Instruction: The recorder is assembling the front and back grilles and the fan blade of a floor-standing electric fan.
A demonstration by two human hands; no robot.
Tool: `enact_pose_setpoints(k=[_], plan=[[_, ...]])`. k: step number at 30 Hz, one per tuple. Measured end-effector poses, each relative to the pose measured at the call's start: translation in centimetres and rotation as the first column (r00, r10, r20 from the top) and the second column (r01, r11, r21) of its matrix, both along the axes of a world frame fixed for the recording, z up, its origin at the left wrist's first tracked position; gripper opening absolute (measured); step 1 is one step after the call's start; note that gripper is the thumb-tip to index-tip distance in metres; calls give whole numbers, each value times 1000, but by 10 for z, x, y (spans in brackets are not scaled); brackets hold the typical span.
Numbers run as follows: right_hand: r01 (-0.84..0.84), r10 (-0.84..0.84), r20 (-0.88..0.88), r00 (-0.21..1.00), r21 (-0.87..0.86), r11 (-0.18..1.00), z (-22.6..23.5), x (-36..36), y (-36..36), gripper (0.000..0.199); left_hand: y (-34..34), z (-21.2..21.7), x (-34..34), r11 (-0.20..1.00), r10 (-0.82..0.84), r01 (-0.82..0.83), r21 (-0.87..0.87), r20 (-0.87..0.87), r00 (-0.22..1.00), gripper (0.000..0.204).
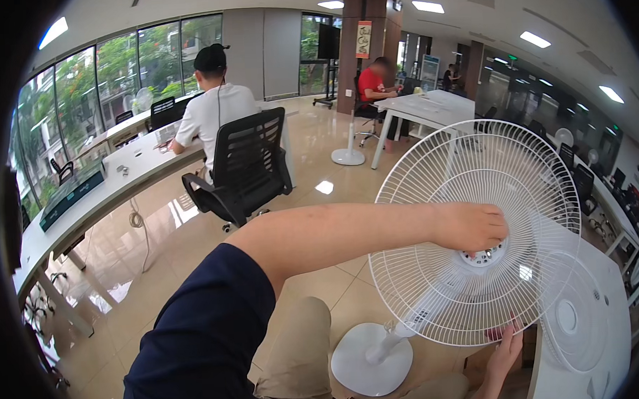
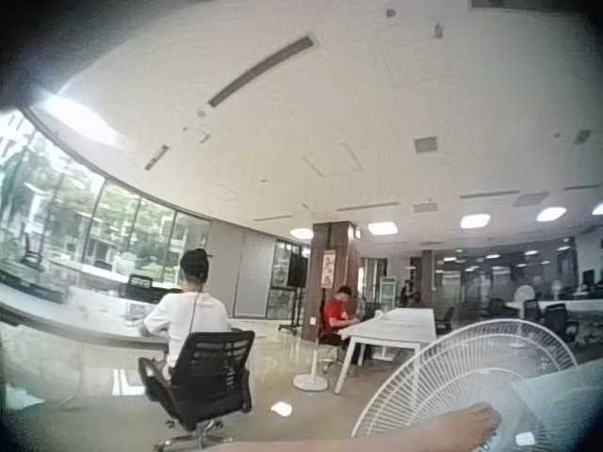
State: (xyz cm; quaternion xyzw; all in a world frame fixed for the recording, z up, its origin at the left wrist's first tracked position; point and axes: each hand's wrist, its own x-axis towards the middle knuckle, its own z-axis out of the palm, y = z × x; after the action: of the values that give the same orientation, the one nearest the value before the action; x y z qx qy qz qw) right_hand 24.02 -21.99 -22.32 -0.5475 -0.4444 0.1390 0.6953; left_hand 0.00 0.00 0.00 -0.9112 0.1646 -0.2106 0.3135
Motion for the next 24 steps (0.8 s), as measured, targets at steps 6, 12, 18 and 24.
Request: enact_pose_setpoints(k=[6,12,18,24], plan=[[-6,6,-10,1000,-68,998,6,-4,-11,40,-2,0,-2,996,43,-47,-75,-46,998,50],[9,-7,-56,998,31,999,16,2,-13,40,-30,-37,-33,923,203,-91,-374,272,941,63],[-3,14,-83,996,131,991,78,20,-4,40,-41,-47,-117,869,460,-165,-466,639,617,55],[52,-9,-246,969,168,984,143,23,30,34,22,-42,-135,505,620,360,-784,620,481,39]])
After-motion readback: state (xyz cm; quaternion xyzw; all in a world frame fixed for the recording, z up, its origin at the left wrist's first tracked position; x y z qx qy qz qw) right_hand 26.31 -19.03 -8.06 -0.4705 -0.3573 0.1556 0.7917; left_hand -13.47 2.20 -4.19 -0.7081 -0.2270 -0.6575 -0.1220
